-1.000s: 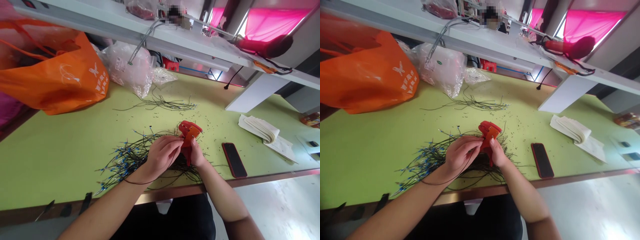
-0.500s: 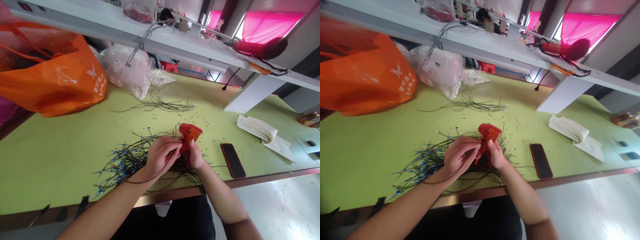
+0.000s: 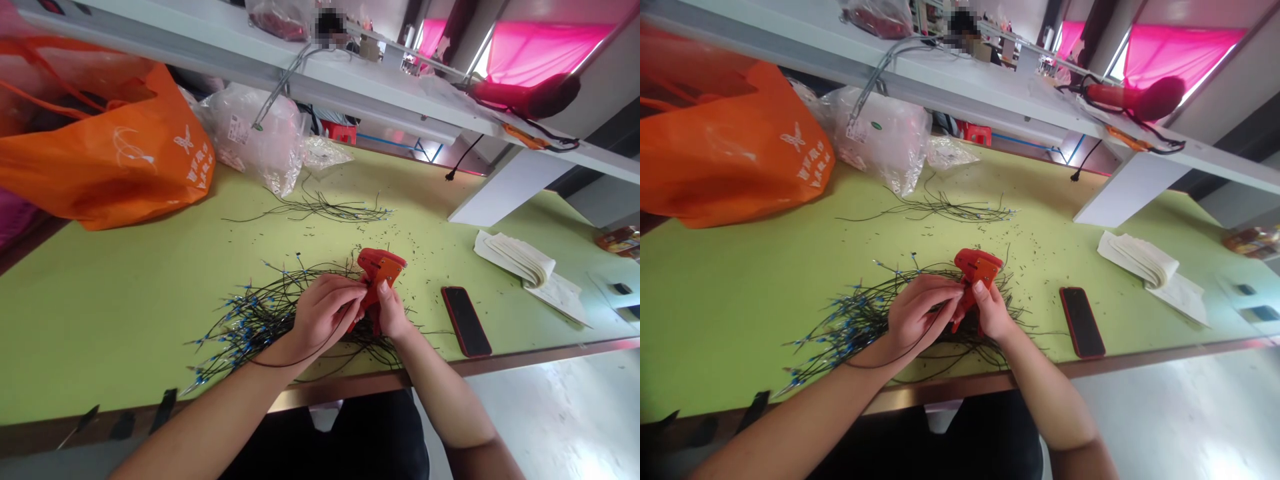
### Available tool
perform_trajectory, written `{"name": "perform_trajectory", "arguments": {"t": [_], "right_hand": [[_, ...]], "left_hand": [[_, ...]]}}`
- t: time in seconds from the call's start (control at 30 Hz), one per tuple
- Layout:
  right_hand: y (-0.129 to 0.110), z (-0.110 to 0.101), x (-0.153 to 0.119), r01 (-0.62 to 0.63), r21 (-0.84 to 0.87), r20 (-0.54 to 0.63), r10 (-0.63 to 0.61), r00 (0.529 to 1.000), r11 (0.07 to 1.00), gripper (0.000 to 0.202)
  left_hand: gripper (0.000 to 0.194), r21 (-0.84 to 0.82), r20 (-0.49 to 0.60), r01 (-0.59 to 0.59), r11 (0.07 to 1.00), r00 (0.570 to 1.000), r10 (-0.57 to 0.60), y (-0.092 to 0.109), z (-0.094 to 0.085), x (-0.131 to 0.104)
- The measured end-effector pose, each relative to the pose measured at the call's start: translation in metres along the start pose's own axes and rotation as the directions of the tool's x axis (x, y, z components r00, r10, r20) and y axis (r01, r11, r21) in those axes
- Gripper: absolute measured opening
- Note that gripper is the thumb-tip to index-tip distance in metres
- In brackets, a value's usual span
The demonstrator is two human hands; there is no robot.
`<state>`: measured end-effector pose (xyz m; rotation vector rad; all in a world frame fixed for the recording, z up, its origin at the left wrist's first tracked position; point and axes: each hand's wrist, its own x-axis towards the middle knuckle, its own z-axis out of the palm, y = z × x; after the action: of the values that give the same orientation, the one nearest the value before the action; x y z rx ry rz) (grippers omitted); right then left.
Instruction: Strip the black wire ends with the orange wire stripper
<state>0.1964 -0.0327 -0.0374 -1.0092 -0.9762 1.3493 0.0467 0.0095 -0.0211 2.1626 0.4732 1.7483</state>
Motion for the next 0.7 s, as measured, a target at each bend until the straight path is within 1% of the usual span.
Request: {"name": "perform_trajectory", "arguments": {"t": [0.13, 0.27, 0.37, 0.5, 0.7], "right_hand": [[-0.0024, 0.0024, 0.0001, -0.017, 0.061, 0.015, 0.016, 1.000, 0.998, 0.067], [-0.0038, 0.0044, -0.0003, -0.001, 0.108, 0.023, -0.001, 1.000, 0.994, 0.064], [-0.0042, 0.0052, -0.0002, 0.010, 0.092, 0.007, -0.010, 1.000, 0.996, 0.065], [-0.0054, 0.0052, 0.0001, 0.001, 0.051, -0.004, -0.001, 1.000, 0.999, 0.068], [-0.0046, 0.0040, -0.0012, 0.033, 0.038, 0.022, -0.034, 0.999, 0.999, 0.066]], "left_hand": [[0.027, -0.009, -0.009, -0.020, 1.000, 1.000, 0.020, 0.0007, -0.0007, 0.0008], [0.026, -0.007, -0.004, -0.031, 1.000, 1.000, 0.031, 0.0002, -0.0008, -0.0002], [0.026, 0.001, -0.001, -0.032, 0.999, 0.999, 0.032, -0.0004, -0.0002, -0.0005], [0.024, -0.005, -0.022, -0.025, 1.000, 0.999, 0.025, 0.0001, 0.0007, 0.0005], [0.023, -0.009, -0.021, -0.010, 1.000, 1.000, 0.010, 0.0009, 0.0007, 0.0007]]}}
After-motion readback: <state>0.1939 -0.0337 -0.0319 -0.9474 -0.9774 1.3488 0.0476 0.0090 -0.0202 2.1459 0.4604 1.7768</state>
